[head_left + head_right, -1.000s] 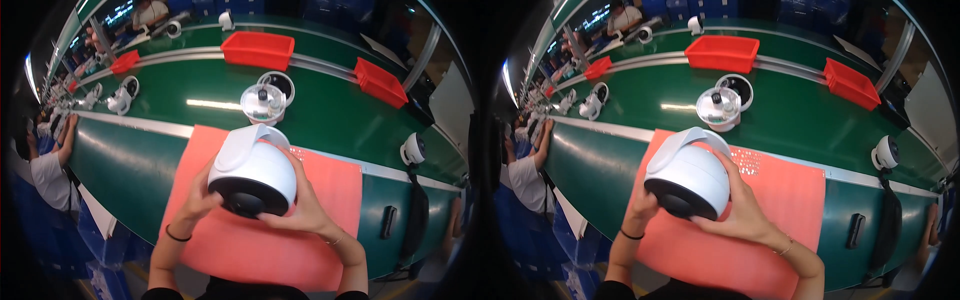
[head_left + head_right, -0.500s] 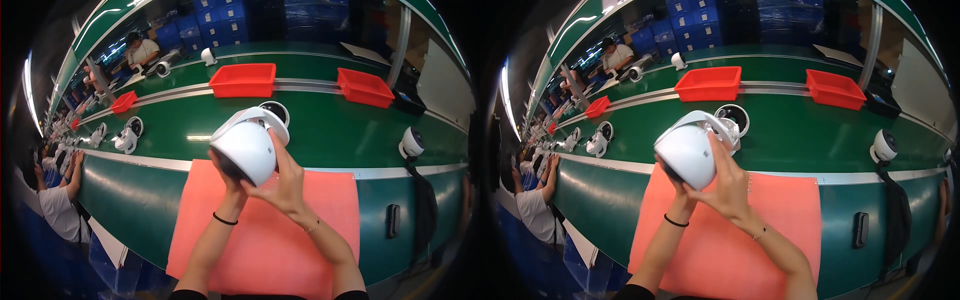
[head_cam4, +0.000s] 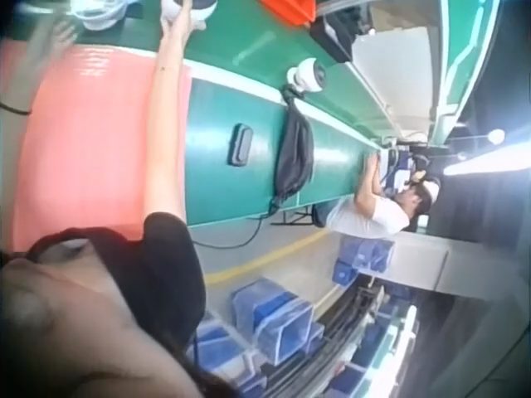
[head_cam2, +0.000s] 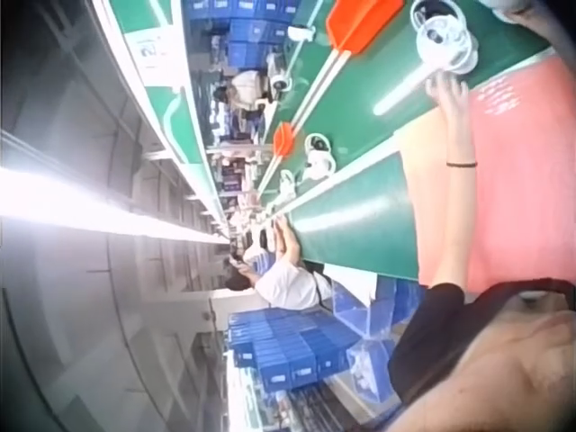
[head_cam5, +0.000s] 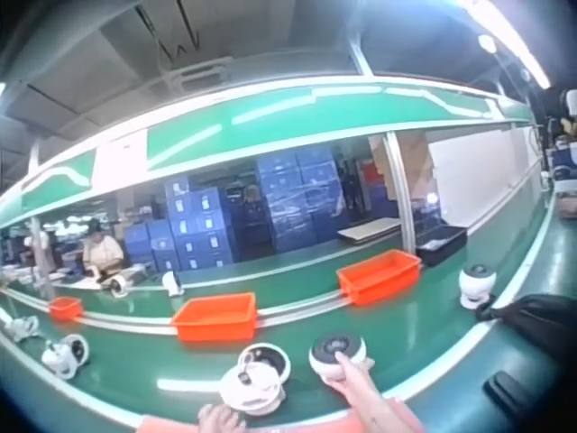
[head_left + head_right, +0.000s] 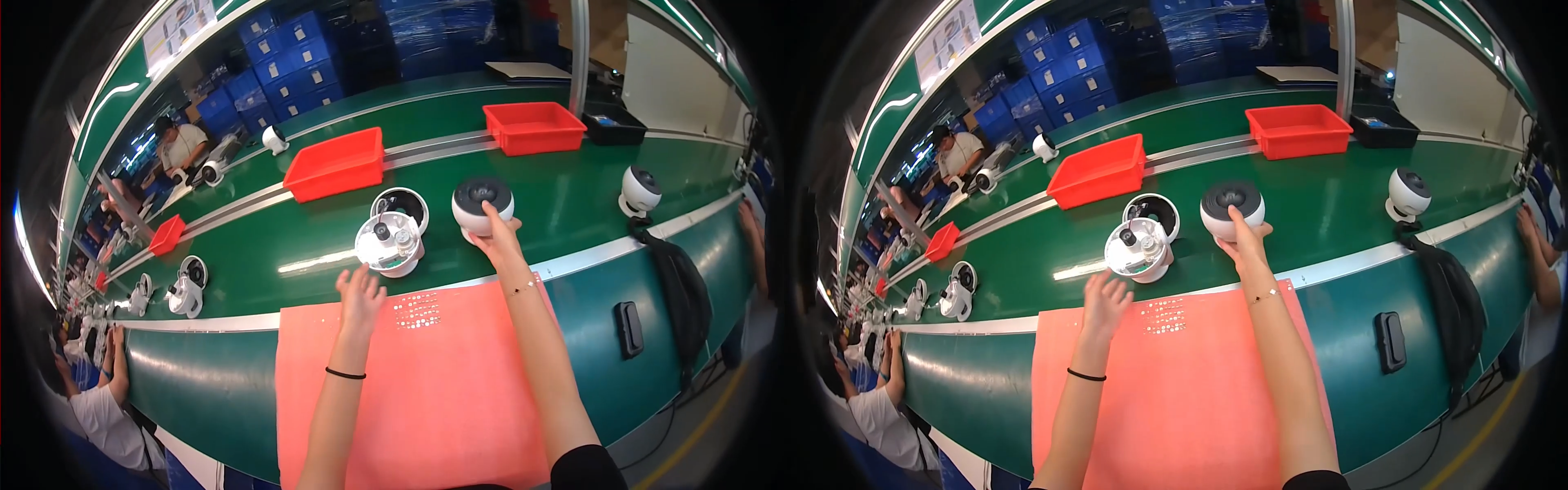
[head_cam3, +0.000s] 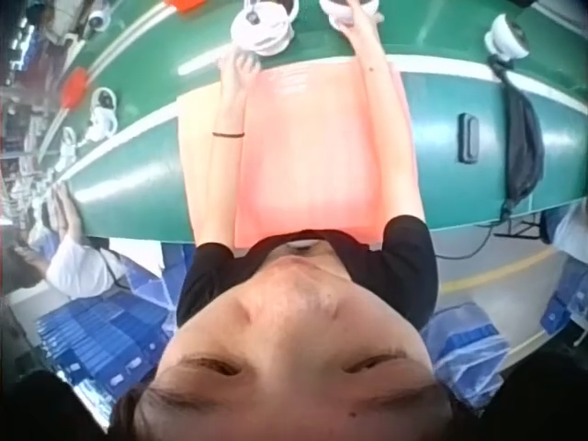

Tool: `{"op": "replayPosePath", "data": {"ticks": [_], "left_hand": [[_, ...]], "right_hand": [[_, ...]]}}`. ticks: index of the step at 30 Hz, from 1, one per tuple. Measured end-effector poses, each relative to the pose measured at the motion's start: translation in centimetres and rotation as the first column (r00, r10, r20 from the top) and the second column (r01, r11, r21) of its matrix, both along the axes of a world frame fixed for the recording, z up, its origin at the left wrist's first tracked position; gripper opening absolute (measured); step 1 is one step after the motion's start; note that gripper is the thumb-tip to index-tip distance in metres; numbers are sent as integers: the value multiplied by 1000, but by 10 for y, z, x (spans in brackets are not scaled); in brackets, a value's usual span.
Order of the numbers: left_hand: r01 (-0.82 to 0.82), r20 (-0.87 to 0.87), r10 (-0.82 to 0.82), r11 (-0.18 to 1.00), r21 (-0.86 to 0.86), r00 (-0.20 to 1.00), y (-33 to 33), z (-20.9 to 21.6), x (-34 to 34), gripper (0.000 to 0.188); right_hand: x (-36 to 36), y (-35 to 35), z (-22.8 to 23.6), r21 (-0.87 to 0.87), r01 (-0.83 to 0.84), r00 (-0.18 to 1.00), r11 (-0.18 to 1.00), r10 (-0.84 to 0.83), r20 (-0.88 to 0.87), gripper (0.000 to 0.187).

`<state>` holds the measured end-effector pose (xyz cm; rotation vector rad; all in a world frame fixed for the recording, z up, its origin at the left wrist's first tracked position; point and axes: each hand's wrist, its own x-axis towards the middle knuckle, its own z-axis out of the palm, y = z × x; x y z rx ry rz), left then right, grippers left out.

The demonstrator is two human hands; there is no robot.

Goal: Assembling the internal and external components of spherical bulb-type security cameras on an industrial assembly line.

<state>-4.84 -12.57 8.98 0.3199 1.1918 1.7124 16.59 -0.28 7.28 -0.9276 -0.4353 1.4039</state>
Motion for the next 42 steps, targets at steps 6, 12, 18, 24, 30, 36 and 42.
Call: {"op": "replayPosePath", "data": {"ticks": [6, 12, 18, 24, 30, 36, 42], "left_hand": [[312, 165, -327, 944, 110, 931, 41, -35, 10, 69], [325, 108, -345, 932, 162, 933, 33, -16, 1, 60], [385, -144, -378, 923, 21, 915, -11, 35, -24, 60], [334, -205, -340, 940, -63, 918, -55, 70, -23, 52], [349, -181, -354, 935, -59, 918, -74, 65, -41, 49], [400, -266, -403, 914, -65, 876, -62, 35, -66, 40], [773, -377, -841, 520, -362, 389, -38, 61, -77, 34]], "right_hand": [[27, -9, -2, -37, -82, 993, 996, 84, 78, 94], [19, -15, -44, -57, 167, 938, 984, -141, 318, 102], [11, -76, -3, 595, -438, 160, 674, -593, 789, 93], [16, -84, -11, 719, -604, 142, 343, -842, 521, 27], [36, -109, 11, 740, -668, 194, 83, -940, 280, 25], [57, -143, 17, 613, -784, 283, 99, -821, 495, 21], [50, -198, 48, 614, -774, 557, 157, -292, 777, 20]]}}
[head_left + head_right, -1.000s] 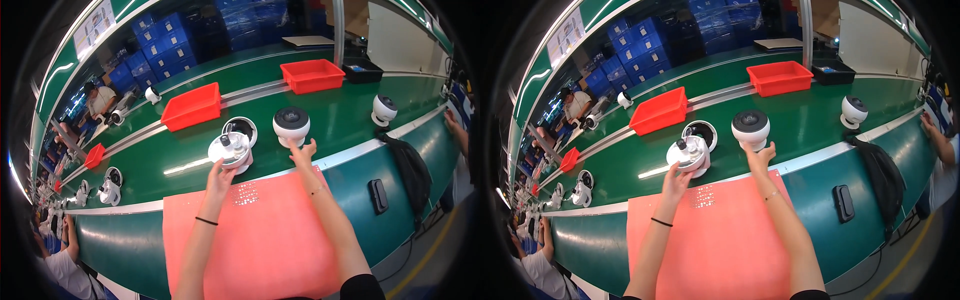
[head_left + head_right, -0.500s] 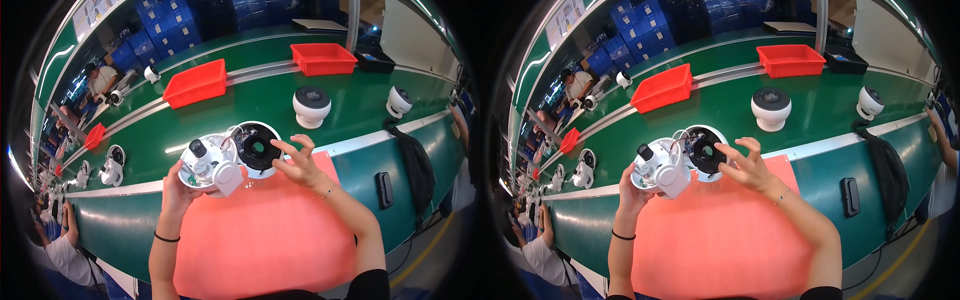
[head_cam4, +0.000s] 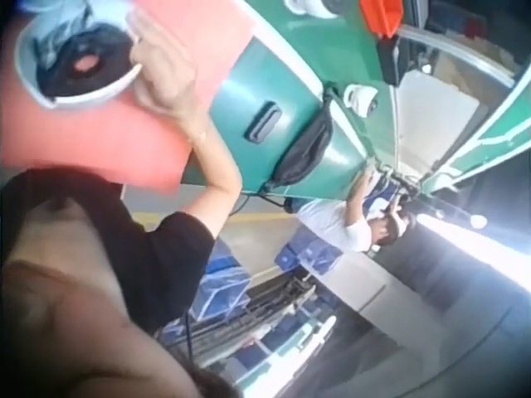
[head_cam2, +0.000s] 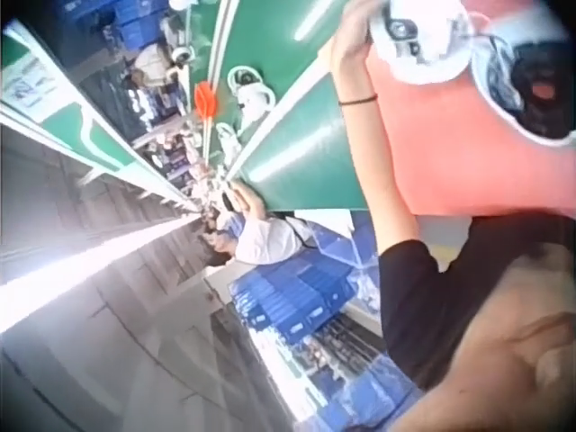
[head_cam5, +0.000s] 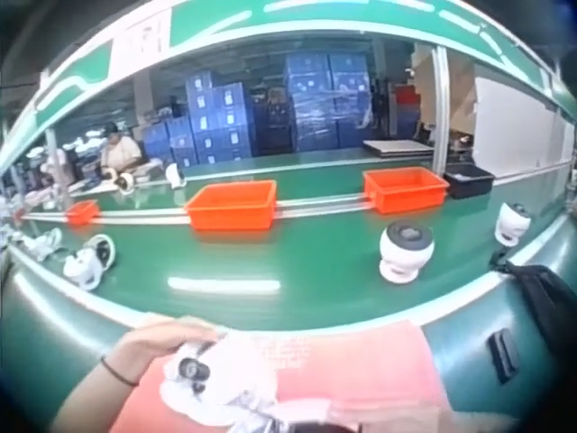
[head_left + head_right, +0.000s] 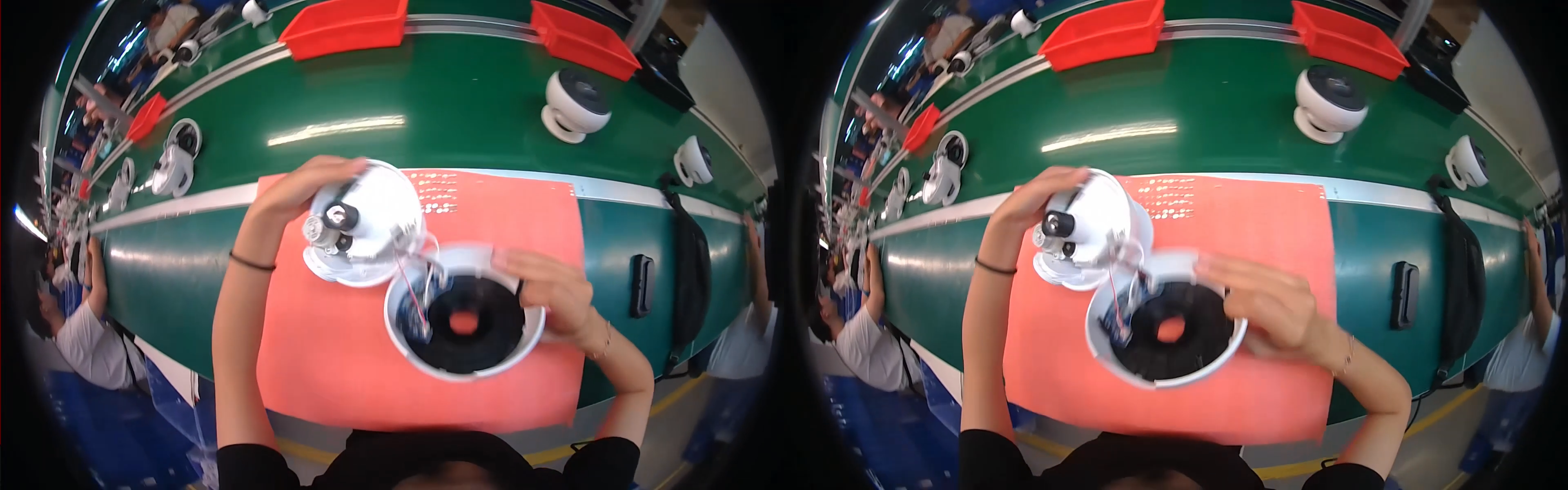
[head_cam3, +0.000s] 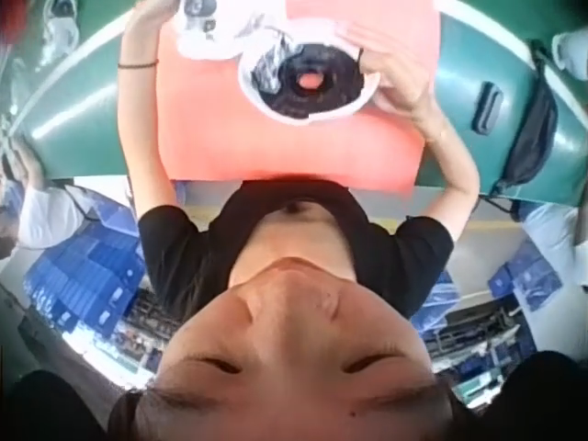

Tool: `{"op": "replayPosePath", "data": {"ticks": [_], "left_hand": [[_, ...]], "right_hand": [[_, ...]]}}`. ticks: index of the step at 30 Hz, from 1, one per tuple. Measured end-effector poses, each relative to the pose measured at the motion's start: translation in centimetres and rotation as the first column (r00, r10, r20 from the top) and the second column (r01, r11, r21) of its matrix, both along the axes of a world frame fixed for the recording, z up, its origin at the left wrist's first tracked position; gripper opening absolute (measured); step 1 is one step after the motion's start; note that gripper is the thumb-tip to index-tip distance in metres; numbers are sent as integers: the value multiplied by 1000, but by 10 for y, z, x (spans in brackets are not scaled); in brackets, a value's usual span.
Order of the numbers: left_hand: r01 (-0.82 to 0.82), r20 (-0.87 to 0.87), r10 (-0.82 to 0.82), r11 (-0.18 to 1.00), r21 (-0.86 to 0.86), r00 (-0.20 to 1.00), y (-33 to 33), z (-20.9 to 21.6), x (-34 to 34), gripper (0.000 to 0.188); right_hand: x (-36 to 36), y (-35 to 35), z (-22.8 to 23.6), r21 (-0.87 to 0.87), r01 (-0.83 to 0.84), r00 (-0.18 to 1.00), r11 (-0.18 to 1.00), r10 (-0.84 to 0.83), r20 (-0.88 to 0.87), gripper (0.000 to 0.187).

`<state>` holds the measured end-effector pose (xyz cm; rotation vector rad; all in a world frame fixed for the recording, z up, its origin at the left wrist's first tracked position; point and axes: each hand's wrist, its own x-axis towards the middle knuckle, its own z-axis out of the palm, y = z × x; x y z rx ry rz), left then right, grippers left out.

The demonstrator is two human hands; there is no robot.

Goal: Assembling the internal and external components of spherical bulb-type security cameras on an industrial assembly line.

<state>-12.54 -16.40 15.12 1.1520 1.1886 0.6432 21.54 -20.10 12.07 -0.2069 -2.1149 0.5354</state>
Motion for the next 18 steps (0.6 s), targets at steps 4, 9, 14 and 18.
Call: {"op": "replayPosePath", "data": {"ticks": [4, 9, 14, 18], "left_hand": [[790, -336, -748, 612, -16, 573, 10, -1, 58, 42], [964, -279, -958, 139, -227, 72, -37, -14, 102, 33], [-58, -42, 73, 958, 282, 996, -108, -13, 50, 39], [-547, 59, 558, 778, 310, 828, -214, -33, 20, 46]], "right_hand": [[-10, -47, 15, -502, -103, 963, 859, 211, 165, 26], [-36, -77, 27, -794, -139, 895, 592, 418, 155, 46], [-49, -72, 35, -968, 22, 871, 252, 471, 142, 60], [-60, -65, 33, -962, 20, 832, 274, 529, 167, 49]]}}
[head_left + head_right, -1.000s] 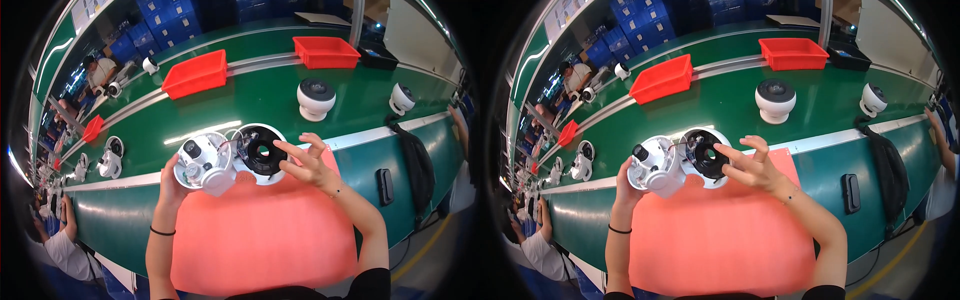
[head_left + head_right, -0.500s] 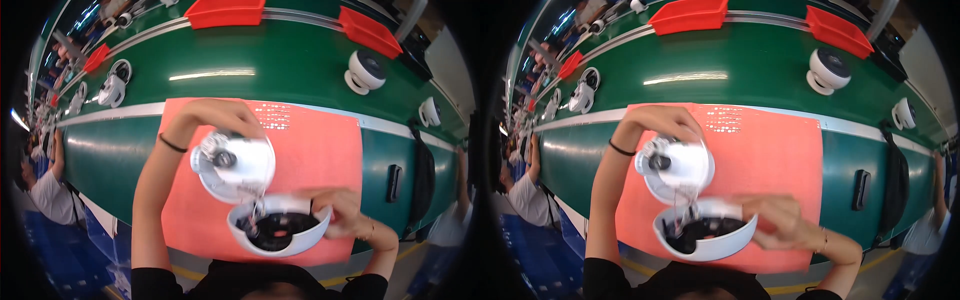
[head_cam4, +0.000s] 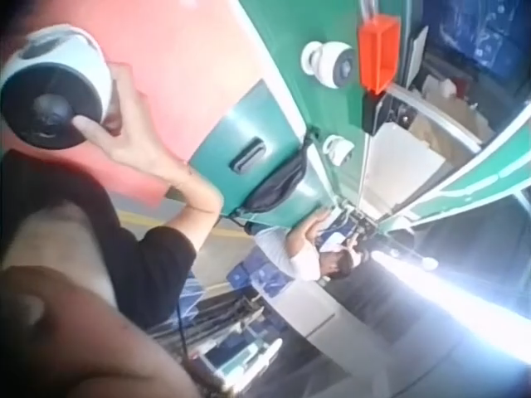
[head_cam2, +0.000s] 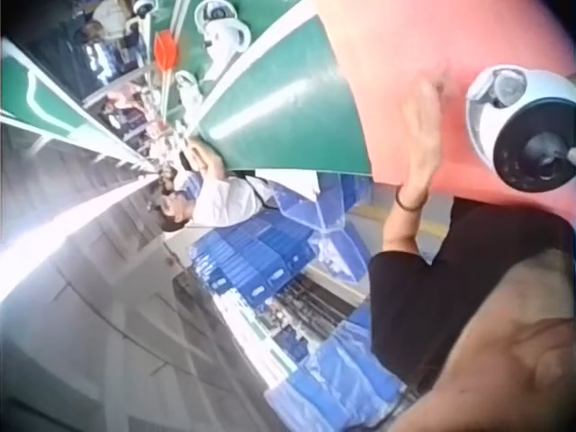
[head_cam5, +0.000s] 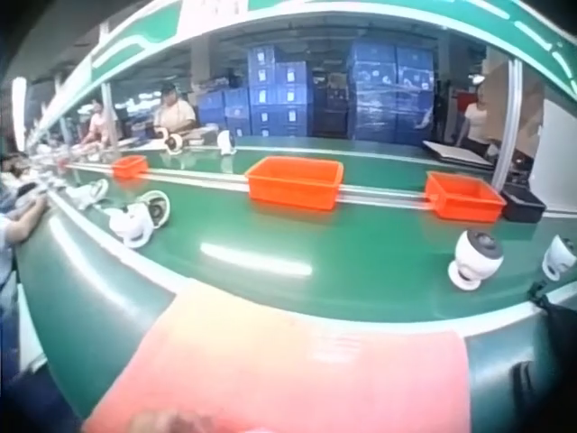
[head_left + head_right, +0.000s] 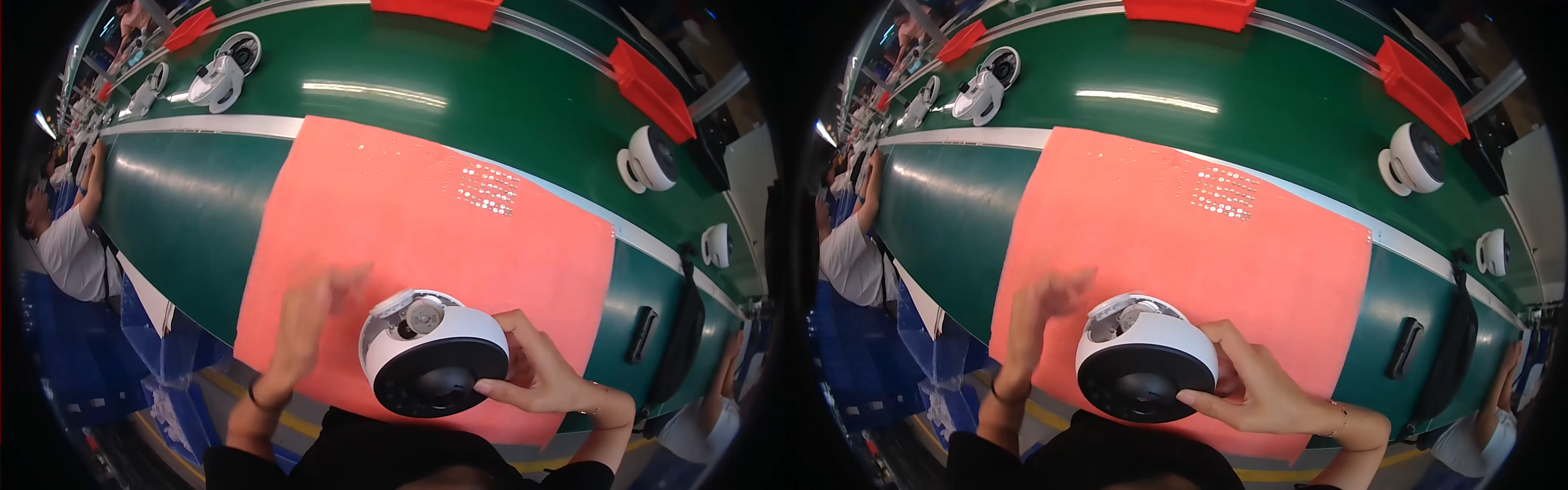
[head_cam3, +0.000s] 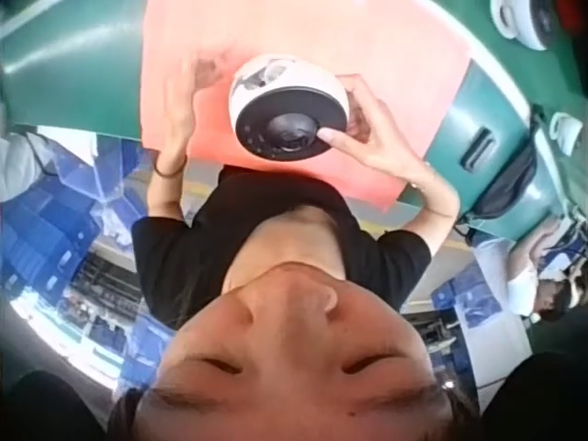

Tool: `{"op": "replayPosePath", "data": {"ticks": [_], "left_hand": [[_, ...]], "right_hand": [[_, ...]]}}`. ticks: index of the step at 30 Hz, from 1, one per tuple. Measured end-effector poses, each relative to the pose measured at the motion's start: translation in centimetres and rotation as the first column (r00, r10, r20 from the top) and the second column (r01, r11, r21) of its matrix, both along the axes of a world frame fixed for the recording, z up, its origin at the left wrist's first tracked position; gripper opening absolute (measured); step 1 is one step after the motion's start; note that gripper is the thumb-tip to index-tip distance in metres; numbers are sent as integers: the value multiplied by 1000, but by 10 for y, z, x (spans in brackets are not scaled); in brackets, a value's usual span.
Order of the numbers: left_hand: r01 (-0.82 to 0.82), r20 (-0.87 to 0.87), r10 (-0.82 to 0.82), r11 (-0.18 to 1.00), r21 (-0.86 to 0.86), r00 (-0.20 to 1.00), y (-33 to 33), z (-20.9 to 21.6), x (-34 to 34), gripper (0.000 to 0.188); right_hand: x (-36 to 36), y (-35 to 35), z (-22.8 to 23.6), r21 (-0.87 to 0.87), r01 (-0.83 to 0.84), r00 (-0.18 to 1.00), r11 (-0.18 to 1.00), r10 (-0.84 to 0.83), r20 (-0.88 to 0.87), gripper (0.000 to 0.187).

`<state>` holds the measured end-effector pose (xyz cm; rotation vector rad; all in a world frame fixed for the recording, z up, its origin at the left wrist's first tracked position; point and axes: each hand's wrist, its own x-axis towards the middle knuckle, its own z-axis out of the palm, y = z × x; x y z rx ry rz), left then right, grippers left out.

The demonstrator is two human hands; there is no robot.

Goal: Assembling the internal and external components of spherical bulb-type security cameras on an industrial assembly line.

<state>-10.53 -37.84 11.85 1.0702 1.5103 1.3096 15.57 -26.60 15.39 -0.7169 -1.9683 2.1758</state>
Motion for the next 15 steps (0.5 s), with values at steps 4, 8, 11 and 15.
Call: {"op": "replayPosePath", "data": {"ticks": [4, 8, 11, 15], "left_hand": [[63, -247, -74, 997, -54, 966, -53, 29, 31, 41], [-45, -404, -4, 993, -111, 915, -47, 37, 50, 45], [-81, -493, -29, 976, -201, 870, -44, 39, 48, 45], [-86, -706, -161, 950, -300, 690, -42, 56, 45, 42]], "right_hand": [[-19, 7, 15, 32, -122, 992, 992, 121, 46, 46], [-26, 14, 21, -16, -126, 981, 992, 127, 146, 44], [-29, 20, 23, 76, -124, 984, 989, 112, 142, 36], [-38, 24, 22, 424, -127, 990, 897, 87, 113, 25]]}}
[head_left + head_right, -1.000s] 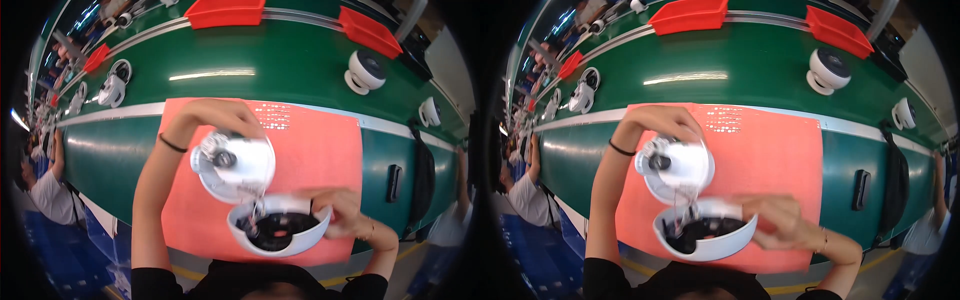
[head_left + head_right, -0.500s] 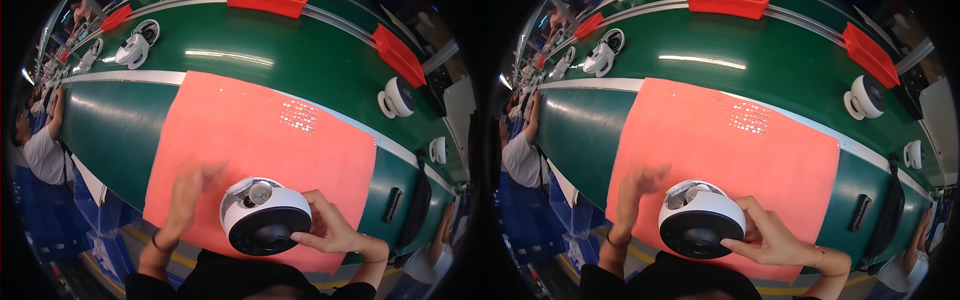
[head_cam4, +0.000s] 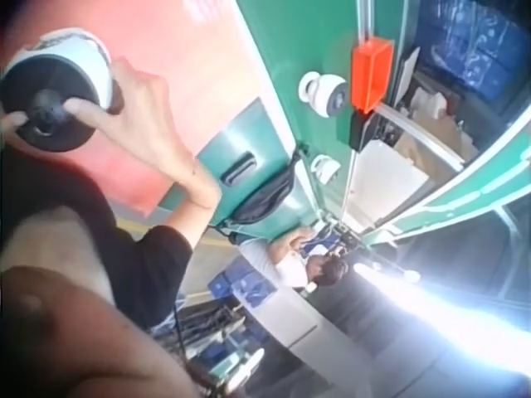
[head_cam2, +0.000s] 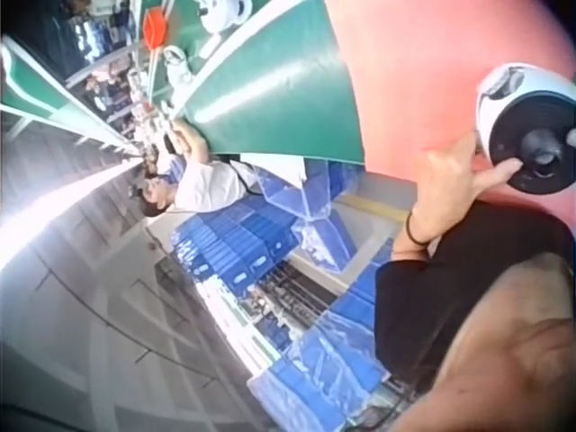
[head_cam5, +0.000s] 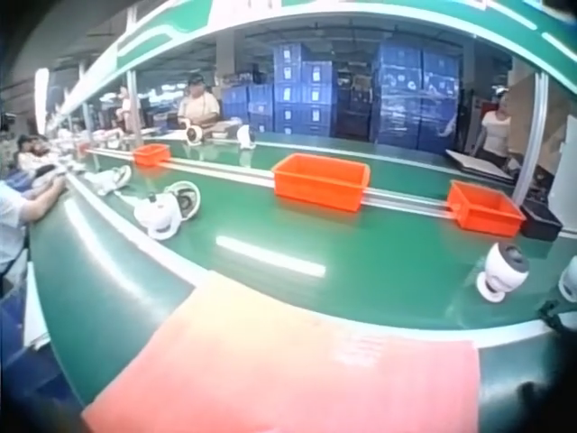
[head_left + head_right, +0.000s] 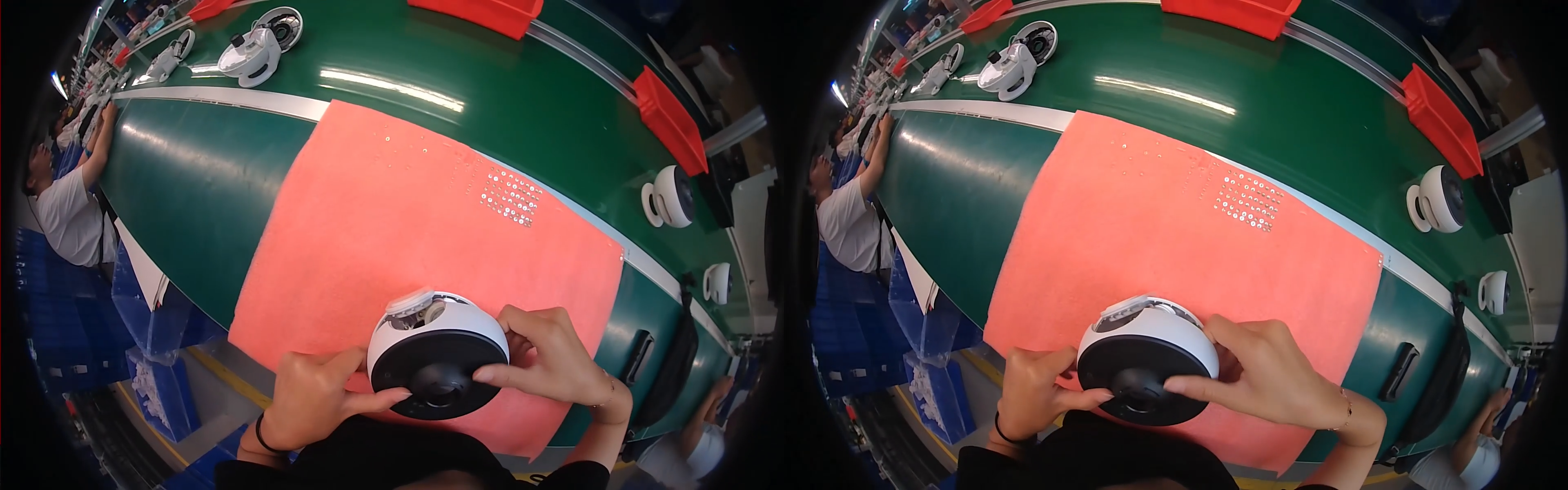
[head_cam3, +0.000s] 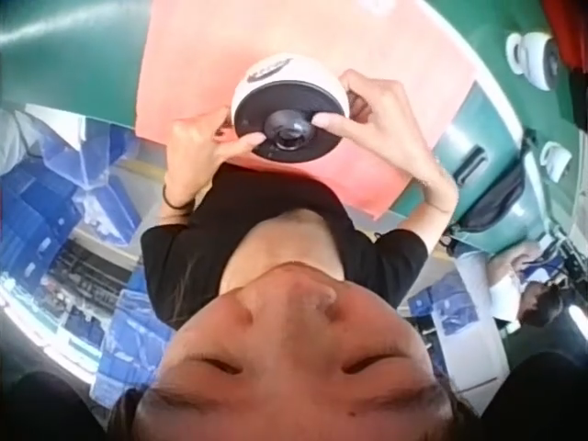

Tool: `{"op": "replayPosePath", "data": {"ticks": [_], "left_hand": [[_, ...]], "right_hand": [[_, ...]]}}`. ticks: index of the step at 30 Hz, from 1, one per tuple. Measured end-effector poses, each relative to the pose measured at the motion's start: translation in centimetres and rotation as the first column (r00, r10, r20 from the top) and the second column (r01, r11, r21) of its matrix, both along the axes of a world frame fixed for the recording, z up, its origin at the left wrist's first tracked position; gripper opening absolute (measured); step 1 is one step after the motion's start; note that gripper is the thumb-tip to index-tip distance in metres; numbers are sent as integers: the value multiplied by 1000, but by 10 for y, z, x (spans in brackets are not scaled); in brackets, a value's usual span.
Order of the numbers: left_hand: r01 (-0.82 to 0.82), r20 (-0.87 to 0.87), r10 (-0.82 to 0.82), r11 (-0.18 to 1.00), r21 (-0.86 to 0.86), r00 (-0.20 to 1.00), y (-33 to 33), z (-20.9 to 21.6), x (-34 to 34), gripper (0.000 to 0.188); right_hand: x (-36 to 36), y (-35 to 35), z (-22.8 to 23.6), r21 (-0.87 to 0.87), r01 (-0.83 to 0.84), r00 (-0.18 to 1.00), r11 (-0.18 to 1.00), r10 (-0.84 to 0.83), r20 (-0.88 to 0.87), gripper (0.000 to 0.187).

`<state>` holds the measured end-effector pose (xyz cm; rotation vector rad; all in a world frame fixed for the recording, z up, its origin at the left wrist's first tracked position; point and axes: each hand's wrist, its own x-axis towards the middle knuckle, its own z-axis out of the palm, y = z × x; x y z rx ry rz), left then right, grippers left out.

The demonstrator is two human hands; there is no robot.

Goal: Assembling the internal and external components of spherical bulb-type security cameras on an industrial assembly line.

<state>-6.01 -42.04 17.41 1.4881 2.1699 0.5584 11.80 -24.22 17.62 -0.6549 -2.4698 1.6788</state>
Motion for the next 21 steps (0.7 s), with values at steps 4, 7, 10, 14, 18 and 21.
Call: {"op": "replayPosePath", "data": {"ticks": [4, 7, 10, 14, 18, 21], "left_hand": [[51, -34, -50, 999, 18, 998, 6, -1, -2, 43], [80, -59, -84, 994, -76, 995, 7, -5, -6, 45], [100, -38, -102, 994, -52, 994, 8, -7, -7, 46], [127, -50, -130, 990, -68, 990, 17, -8, -9, 44], [133, -95, -141, 987, -85, 985, 14, -8, -9, 45], [137, -67, -143, 987, -87, 987, 15, -10, -12, 45]], "right_hand": [[-4, 7, -2, 91, -16, 995, 996, 7, 101, 36], [-6, 8, -13, 292, -97, 987, 951, 54, 152, 33], [-5, 6, -16, 385, -144, 980, 912, 76, 186, 36], [-7, 8, -25, 641, -137, 988, 755, 58, 143, 39], [-8, 9, -25, 716, -135, 991, 685, 75, 114, 43], [-10, 9, -16, 673, -186, 976, 716, 59, 208, 41]]}}
